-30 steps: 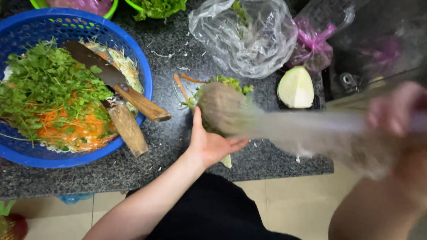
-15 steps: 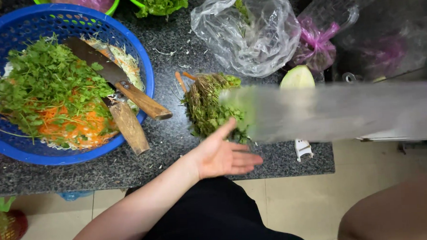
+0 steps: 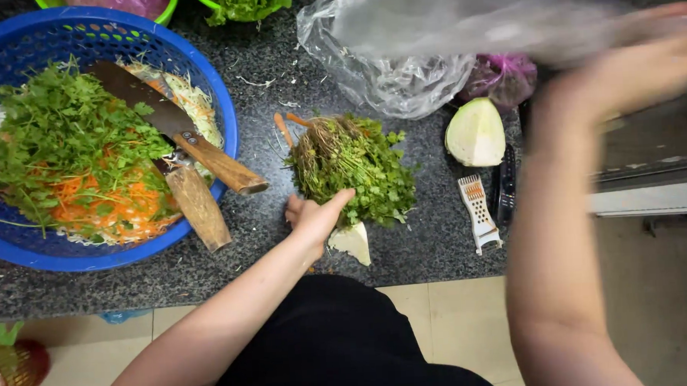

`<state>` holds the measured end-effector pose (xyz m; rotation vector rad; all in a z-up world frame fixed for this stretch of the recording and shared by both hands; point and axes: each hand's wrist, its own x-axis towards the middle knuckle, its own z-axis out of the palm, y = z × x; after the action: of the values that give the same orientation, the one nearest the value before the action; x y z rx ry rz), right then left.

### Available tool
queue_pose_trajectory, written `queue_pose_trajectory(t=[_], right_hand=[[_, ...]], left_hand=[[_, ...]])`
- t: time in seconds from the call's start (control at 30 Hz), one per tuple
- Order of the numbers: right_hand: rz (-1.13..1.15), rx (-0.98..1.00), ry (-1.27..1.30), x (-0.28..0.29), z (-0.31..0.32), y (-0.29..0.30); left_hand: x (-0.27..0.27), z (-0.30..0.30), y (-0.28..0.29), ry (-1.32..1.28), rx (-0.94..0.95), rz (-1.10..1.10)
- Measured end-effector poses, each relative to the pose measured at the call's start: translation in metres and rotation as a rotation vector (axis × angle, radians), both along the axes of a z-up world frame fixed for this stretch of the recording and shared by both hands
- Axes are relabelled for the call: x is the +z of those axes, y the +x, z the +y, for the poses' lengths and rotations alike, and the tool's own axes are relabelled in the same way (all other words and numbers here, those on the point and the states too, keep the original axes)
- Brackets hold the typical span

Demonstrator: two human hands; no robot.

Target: Picking coriander leaves and stems and placing them into a pink colander basket for preparation.

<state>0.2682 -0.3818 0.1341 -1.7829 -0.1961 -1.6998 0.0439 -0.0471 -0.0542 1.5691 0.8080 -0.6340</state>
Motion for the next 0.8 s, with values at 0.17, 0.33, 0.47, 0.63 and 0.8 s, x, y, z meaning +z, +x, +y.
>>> queue_pose_trajectory(t=[0.17, 0.33, 0.47, 0.63, 0.8], right_hand=[[0.819, 0.408, 0.189, -0.144, 0.067, -0.030], [1.008, 0.153, -0.685, -0.144, 0.120, -0.108], [0.926, 0.150, -0.449, -0.145, 0.142, -0.142], [1.440, 0.487, 0.113, -0.200, 0.152, -0.166], [1.513, 0.741, 0.327, -0.201, 0.193, -0.229]], left_hand=[[0.024, -0.014, 0.015, 0.040, 0.039, 0.015], [0.002, -0.034, 0.031, 0.119, 0.086, 0.000], [0.016, -0.030, 0.033, 0.224, 0.086, 0.023], [0.029, -0.013, 0.043, 0.334, -0.057, -0.109], [0.035, 0.026, 0.084, 0.453, -0.374, -0.327]])
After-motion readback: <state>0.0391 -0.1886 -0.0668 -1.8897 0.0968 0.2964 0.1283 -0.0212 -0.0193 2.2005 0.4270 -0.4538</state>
